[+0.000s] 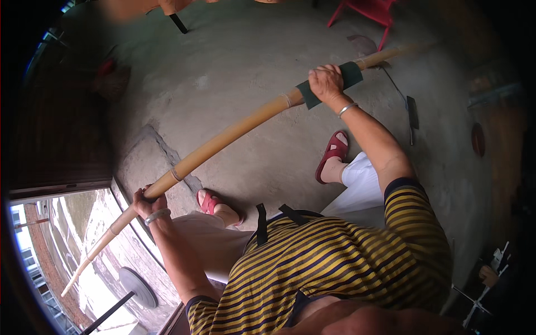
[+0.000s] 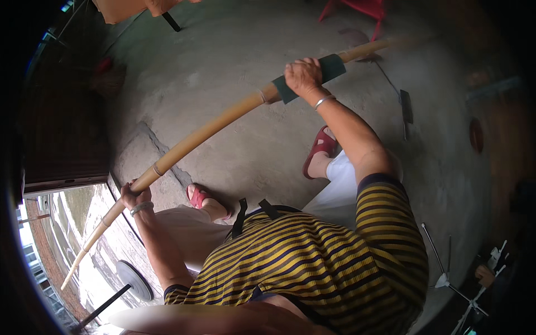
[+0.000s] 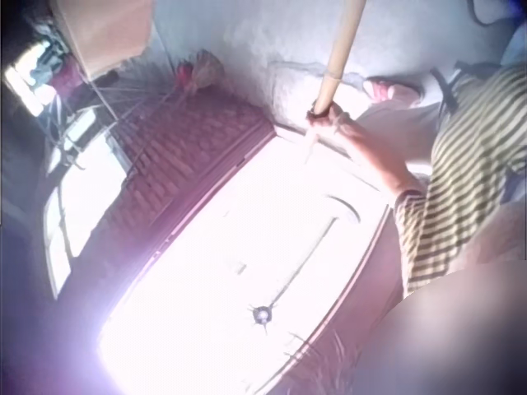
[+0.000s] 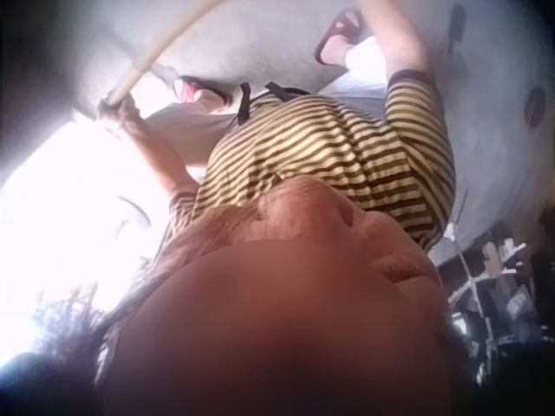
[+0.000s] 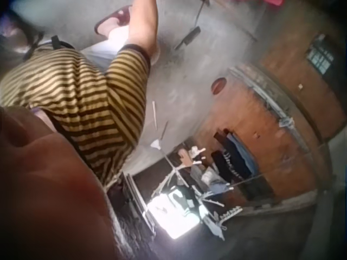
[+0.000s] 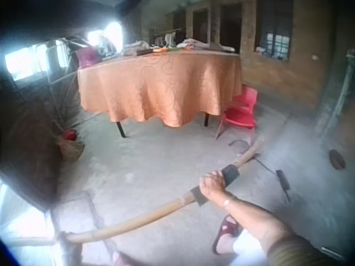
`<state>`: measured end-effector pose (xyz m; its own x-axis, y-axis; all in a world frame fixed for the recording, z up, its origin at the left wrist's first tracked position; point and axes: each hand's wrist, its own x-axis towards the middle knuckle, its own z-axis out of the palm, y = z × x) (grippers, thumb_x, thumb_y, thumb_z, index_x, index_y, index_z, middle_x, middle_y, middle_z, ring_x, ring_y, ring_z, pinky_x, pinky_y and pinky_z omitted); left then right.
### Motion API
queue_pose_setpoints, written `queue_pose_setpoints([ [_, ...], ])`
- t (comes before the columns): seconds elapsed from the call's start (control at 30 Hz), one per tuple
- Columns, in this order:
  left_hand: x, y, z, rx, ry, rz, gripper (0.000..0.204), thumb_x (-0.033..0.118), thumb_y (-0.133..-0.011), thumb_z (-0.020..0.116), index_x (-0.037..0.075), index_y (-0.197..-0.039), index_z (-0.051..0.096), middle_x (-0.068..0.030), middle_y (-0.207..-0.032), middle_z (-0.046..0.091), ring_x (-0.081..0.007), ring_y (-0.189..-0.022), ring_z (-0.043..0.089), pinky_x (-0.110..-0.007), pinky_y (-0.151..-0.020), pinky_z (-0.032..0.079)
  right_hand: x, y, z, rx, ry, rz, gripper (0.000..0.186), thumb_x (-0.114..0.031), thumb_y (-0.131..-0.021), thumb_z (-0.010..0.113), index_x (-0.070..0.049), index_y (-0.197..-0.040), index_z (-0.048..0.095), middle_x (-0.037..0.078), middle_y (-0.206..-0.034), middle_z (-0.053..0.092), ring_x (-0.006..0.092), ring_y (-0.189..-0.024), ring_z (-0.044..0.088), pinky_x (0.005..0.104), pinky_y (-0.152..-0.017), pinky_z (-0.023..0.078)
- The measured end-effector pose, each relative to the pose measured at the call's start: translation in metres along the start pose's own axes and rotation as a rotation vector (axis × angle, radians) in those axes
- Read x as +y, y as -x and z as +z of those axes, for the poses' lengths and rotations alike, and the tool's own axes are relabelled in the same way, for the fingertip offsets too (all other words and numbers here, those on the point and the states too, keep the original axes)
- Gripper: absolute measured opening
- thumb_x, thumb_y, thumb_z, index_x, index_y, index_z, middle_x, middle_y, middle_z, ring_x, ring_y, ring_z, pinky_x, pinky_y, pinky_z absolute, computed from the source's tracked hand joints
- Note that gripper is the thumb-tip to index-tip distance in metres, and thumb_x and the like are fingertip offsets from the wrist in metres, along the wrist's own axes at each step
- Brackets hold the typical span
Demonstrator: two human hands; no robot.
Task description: The person is sanding a long bamboo pole using a piece of sandpaper.
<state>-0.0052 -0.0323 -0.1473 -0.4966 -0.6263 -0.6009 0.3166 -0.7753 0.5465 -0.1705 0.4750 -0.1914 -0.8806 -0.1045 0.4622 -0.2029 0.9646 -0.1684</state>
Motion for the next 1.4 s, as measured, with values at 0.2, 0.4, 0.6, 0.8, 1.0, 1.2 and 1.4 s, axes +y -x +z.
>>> queue_pose_setpoints([
  [0.2, 0.017, 0.010, -0.007, -0.151, 0.099, -0.033, 0.015, 0.008, -0.064, 0.054, 0.006, -0.070, 0.040, -0.0080, -0.060, 0.044, -0.0227, -0.058, 0.050, -0.039, -0.063, 0.046, -0.072, 0.015, -0.022, -0.024, -0.267, -0.226, 0.029, -0.026, -0.083, 0.044, -0.009, -0.067, 0.062, 0.010, -0.076, 0.062, 0.0269, -0.078, 0.058, 0.0385, -0.081, 0.041],
  [0.4, 0.005, 0.007, 0.000, -0.016, 0.050, -0.054, 0.012, 0.008, -0.067, 0.052, 0.006, -0.070, 0.040, -0.0068, -0.061, 0.044, -0.0212, -0.058, 0.050, -0.036, -0.062, 0.047, 0.152, 0.003, -0.003, -0.025, 0.097, 0.156, 0.032, -0.029, -0.084, 0.036, -0.013, -0.082, 0.064, 0.004, -0.093, 0.062, 0.0260, -0.098, 0.052, 0.0409, -0.089, 0.035],
  [0.6, 0.019, -0.016, -0.012, 0.011, 0.001, -0.001, 0.010, 0.006, -0.067, 0.051, 0.005, -0.070, 0.042, -0.0079, -0.062, 0.045, -0.0211, -0.059, 0.050, -0.034, -0.062, 0.048, -0.057, 0.037, -0.006, 0.120, -0.281, -0.084, 0.019, -0.025, -0.081, 0.045, -0.015, -0.077, 0.061, 0.002, -0.078, 0.059, 0.0240, -0.089, 0.053, 0.0398, -0.091, 0.034],
  [0.8, 0.020, -0.009, -0.009, 0.059, -0.003, -0.014, 0.011, 0.006, -0.067, 0.052, 0.004, -0.071, 0.042, -0.0086, -0.064, 0.046, -0.0230, -0.061, 0.050, -0.036, -0.065, 0.048, 0.134, 0.006, 0.014, 0.065, 0.039, -0.021, 0.019, -0.025, -0.081, 0.043, -0.016, -0.075, 0.059, 0.003, -0.081, 0.061, 0.0238, -0.089, 0.054, 0.0388, -0.088, 0.035],
  [1.0, 0.014, -0.017, -0.012, 0.056, -0.049, 0.050, 0.010, 0.005, -0.069, 0.051, 0.003, -0.074, 0.042, -0.0086, -0.066, 0.046, -0.0220, -0.063, 0.050, -0.034, -0.066, 0.047, 0.038, 0.016, 0.018, 0.103, -0.060, 0.065, 0.028, -0.028, -0.083, 0.044, -0.011, -0.073, 0.063, 0.006, -0.084, 0.063, 0.0253, -0.094, 0.052, 0.0392, -0.092, 0.033],
  [1.2, 0.020, -0.005, -0.011, 0.070, -0.015, 0.022, 0.010, 0.004, -0.069, 0.051, 0.003, -0.072, 0.042, -0.0095, -0.067, 0.047, -0.0225, -0.065, 0.051, -0.035, -0.067, 0.047, -0.027, 0.025, 0.001, 0.081, -0.273, -0.146, 0.023, -0.024, -0.084, 0.042, -0.015, -0.074, 0.061, 0.003, -0.079, 0.060, 0.0237, -0.090, 0.055, 0.0368, -0.088, 0.036],
  [1.4, 0.008, -0.001, -0.004, 0.034, -0.019, 0.040, 0.009, 0.008, -0.070, 0.049, 0.004, -0.073, 0.041, -0.0084, -0.066, 0.045, -0.0218, -0.062, 0.049, -0.037, -0.065, 0.047, 0.115, 0.004, 0.010, 0.060, -0.024, 0.116, 0.032, -0.027, -0.085, 0.036, -0.014, -0.077, 0.064, 0.004, -0.085, 0.064, 0.0267, -0.086, 0.055, 0.0383, -0.083, 0.039],
])
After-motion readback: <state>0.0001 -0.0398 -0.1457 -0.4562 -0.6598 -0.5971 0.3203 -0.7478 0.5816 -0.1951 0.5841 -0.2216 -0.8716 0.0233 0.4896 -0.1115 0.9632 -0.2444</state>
